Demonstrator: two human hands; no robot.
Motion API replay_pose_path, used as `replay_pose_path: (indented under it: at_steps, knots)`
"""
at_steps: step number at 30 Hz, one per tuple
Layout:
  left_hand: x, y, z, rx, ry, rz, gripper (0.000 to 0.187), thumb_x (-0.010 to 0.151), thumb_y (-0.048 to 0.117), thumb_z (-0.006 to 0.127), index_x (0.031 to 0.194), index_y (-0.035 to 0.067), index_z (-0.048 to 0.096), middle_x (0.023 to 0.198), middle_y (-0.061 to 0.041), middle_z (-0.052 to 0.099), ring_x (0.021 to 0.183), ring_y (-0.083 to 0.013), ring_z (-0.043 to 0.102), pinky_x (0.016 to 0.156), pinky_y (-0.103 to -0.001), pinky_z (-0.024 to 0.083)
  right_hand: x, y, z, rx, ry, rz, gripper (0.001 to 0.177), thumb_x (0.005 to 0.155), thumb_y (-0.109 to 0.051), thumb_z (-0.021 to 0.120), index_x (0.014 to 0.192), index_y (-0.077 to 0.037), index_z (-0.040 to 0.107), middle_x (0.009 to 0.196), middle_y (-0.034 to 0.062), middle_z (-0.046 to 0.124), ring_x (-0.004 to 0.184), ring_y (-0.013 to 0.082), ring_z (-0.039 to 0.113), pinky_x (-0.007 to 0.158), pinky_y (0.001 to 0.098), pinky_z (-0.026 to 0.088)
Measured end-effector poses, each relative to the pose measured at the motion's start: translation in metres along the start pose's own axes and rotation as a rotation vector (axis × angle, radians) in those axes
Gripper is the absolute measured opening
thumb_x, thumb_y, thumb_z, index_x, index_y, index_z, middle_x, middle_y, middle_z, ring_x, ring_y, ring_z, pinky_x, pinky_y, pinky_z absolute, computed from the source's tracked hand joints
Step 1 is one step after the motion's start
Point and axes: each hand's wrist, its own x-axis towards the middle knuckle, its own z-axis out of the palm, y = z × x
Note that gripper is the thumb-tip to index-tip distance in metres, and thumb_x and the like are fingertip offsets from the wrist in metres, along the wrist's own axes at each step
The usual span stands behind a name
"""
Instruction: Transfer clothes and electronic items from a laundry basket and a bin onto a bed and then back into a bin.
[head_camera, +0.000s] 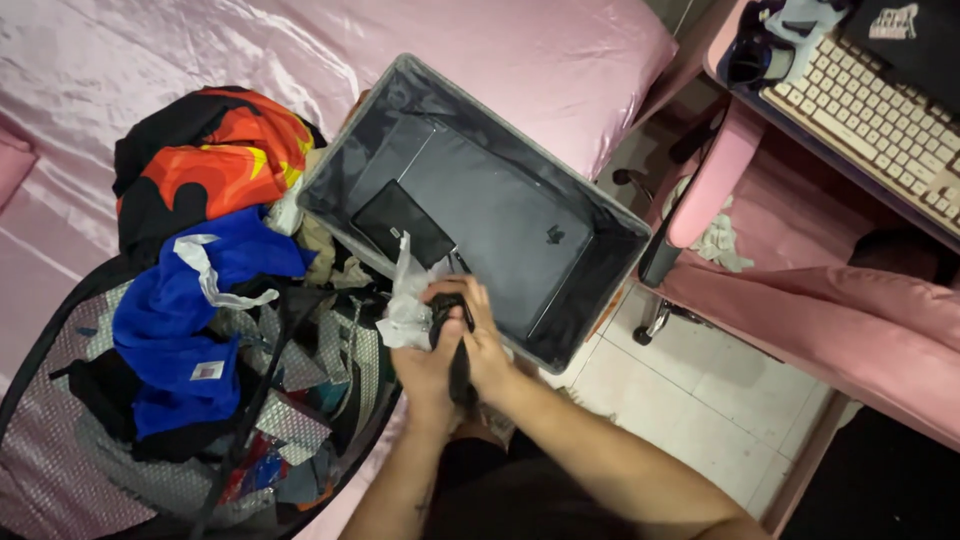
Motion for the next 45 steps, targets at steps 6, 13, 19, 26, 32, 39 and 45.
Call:
replay_pose_path:
  at_steps: [6, 13, 19, 26, 32, 39, 45]
  knots:
    - [0.012, 0.003, -0.048, 0.146, 0.268, 0.014, 0.030, 0.091, 0.002, 0.064, 0.120, -0.003, 0.066, 0.111, -0.006, 0.072, 0.095, -0.0164, 0.069, 0.083, -0.029, 0.056, 0.008, 0.004, -0.018, 0.225, -0.490, -0.188, 0.067, 0.104, -0.035, 0.065, 0.148, 0.010, 0.043, 0.152, 0.0254, 0.039, 0.142, 0.0359, 0.034, 0.112, 0.0464, 0.028]
    - [0.007, 0.028, -0.086, 0.067, 0.329, 0.163, 0.018, 0.098, 0.004, 0.065, 0.114, -0.004, 0.068, 0.105, -0.006, 0.072, 0.087, -0.0141, 0.068, 0.078, -0.028, 0.055, 0.068, 0.234, 0.014, 0.095, -0.117, 0.769, 0.038, 0.092, -0.034, 0.064, 0.122, -0.010, 0.067, 0.116, 0.0043, 0.070, 0.098, 0.0159, 0.066, 0.075, 0.0343, 0.059]
    - [0.017, 0.049, -0.079, 0.170, 0.375, 0.213, 0.015, 0.100, 0.007, 0.065, 0.111, -0.004, 0.068, 0.102, -0.005, 0.072, 0.086, -0.0136, 0.067, 0.077, -0.028, 0.055, 0.098, 0.358, 0.059, -0.368, -0.056, 0.541, 0.054, 0.083, -0.033, 0.084, 0.121, -0.001, 0.061, 0.102, 0.0130, 0.073, 0.091, 0.0240, 0.068, 0.081, 0.0360, 0.054]
    - [0.035, 0.032, -0.092, 0.027, 0.341, 0.023, 0.023, 0.098, 0.011, 0.067, 0.115, -0.004, 0.068, 0.102, -0.006, 0.072, 0.085, -0.0158, 0.068, 0.073, -0.030, 0.054, 0.108, 0.243, 0.056, 0.448, 0.146, 0.409, 0.033, 0.094, -0.020, 0.062, 0.121, -0.001, 0.067, 0.103, 0.0067, 0.071, 0.090, 0.0144, 0.066, 0.081, 0.0299, 0.053]
    - [0.059, -0.038, -0.144, -0.108, 0.306, -0.038, 0.029, 0.097, 0.018, 0.065, 0.120, 0.001, 0.066, 0.107, -0.006, 0.071, 0.090, -0.0166, 0.068, 0.076, -0.031, 0.055, 0.039, 0.103, 0.027, 0.736, -0.160, 0.371, 0.033, 0.090, -0.009, 0.061, 0.122, 0.000, 0.060, 0.105, 0.0026, 0.065, 0.096, 0.0132, 0.061, 0.087, 0.0288, 0.049]
    - [0.052, 0.155, -0.092, -0.099, 0.340, 0.160, 0.027, 0.096, 0.019, 0.062, 0.119, 0.005, 0.066, 0.106, -0.004, 0.069, 0.091, -0.0157, 0.068, 0.079, -0.030, 0.057, 0.042, 0.034, 0.012, 0.076, -0.356, -0.021, 0.039, 0.088, -0.011, 0.072, 0.122, 0.004, 0.060, 0.117, 0.0125, 0.062, 0.112, 0.0268, 0.058, 0.096, 0.0370, 0.046]
    - [0.038, 0.208, -0.124, -0.087, 0.341, 0.283, 0.026, 0.096, 0.019, 0.060, 0.118, 0.007, 0.066, 0.105, -0.003, 0.068, 0.092, -0.0151, 0.068, 0.080, -0.030, 0.058, 0.005, 0.122, 0.004, -0.879, -0.487, 0.119, 0.049, 0.079, -0.016, 0.073, 0.126, -0.007, 0.061, 0.120, 0.0266, 0.064, 0.101, 0.0463, 0.066, 0.083, 0.0539, 0.053]
